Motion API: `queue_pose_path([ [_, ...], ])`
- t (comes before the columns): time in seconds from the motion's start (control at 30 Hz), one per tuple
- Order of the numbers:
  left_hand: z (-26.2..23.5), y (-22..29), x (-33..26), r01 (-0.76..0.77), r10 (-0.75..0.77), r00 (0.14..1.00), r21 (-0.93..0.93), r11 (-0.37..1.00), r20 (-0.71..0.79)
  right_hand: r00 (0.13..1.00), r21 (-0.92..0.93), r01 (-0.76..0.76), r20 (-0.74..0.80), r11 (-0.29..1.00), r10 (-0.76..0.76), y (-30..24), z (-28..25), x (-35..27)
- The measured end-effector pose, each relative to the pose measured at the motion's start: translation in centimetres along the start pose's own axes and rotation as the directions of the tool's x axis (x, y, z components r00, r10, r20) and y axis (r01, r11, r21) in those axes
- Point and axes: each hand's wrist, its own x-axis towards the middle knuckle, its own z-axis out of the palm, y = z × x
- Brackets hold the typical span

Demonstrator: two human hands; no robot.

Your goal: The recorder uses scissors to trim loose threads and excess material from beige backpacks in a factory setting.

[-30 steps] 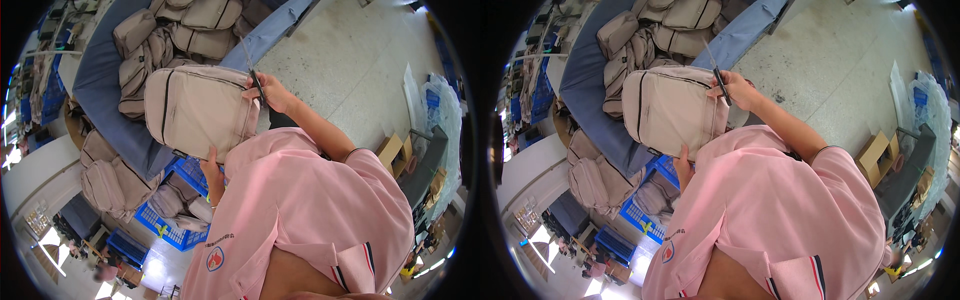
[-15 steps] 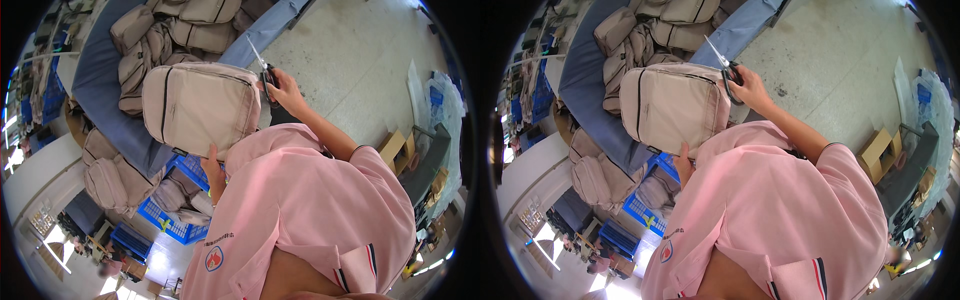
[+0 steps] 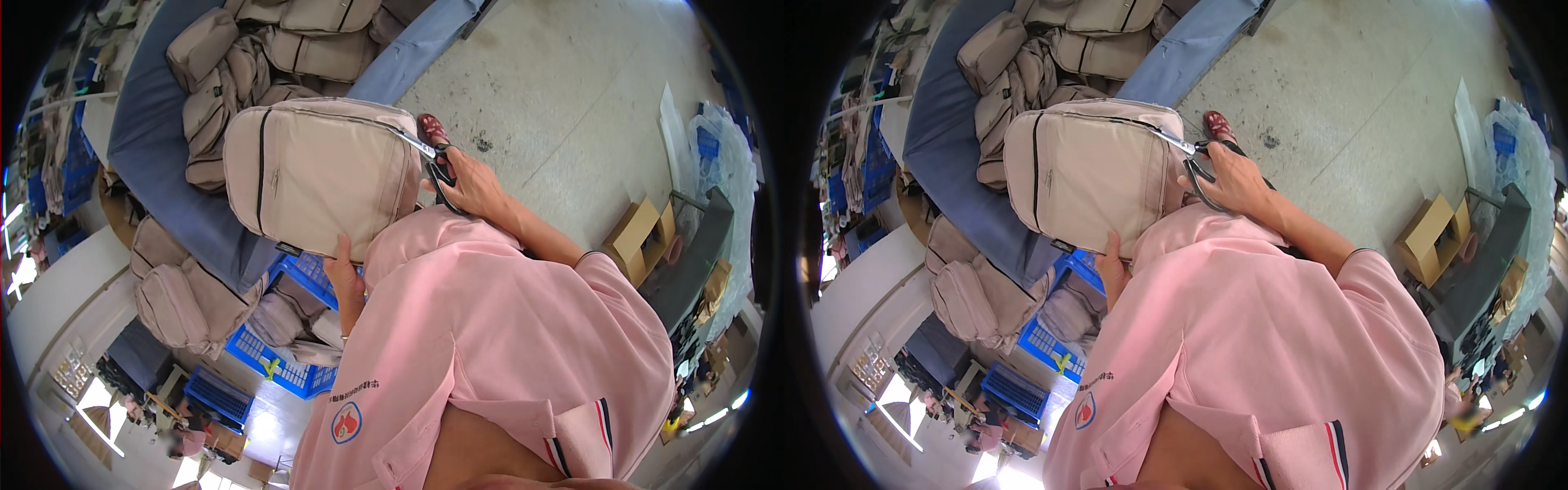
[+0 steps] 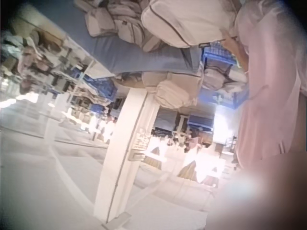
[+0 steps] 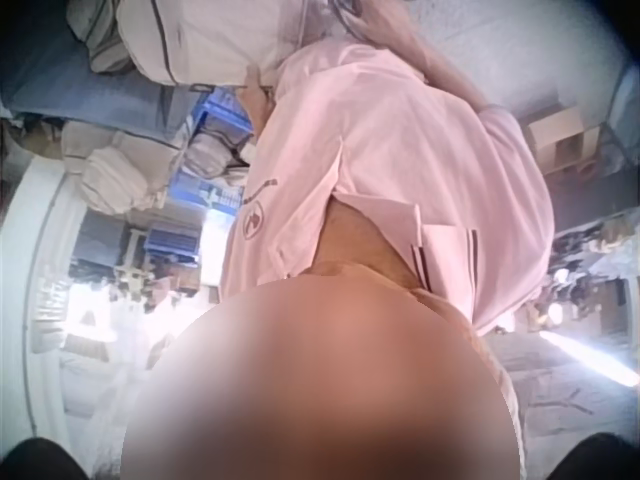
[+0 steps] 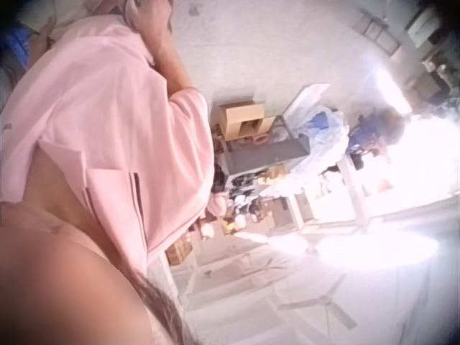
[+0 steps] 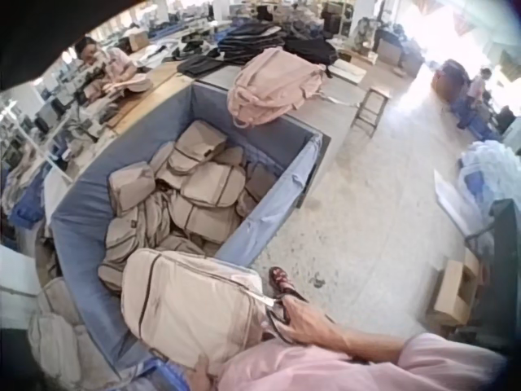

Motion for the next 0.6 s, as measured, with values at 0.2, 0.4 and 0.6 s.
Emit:
queue_pose_path([
  [0.2, -0.2, -0.2, 0.3, -0.003, 0.003, 1.0, 0.003, 1.0, 0.03, 0.995, -0.018, -0.054, 0.079, 0.998, 0.055, -0.8, -0.8, 0.7],
  [0.4, -0.2, -0.6, 0.5, -0.044, 0.044, 0.999, 0.0, 0.999, 0.029, 0.997, -0.011, 0.072, 0.001, 0.997, -0.072, 0.9, -0.3, 0.4],
  [0.6, 0.5, -0.4, 0.0, -0.094, 0.094, 0.995, -0.029, 0.995, 0.025, 0.997, -0.111, 0.071, 0.027, 0.991, -0.068, 2.0, -0.6, 0.9],
])
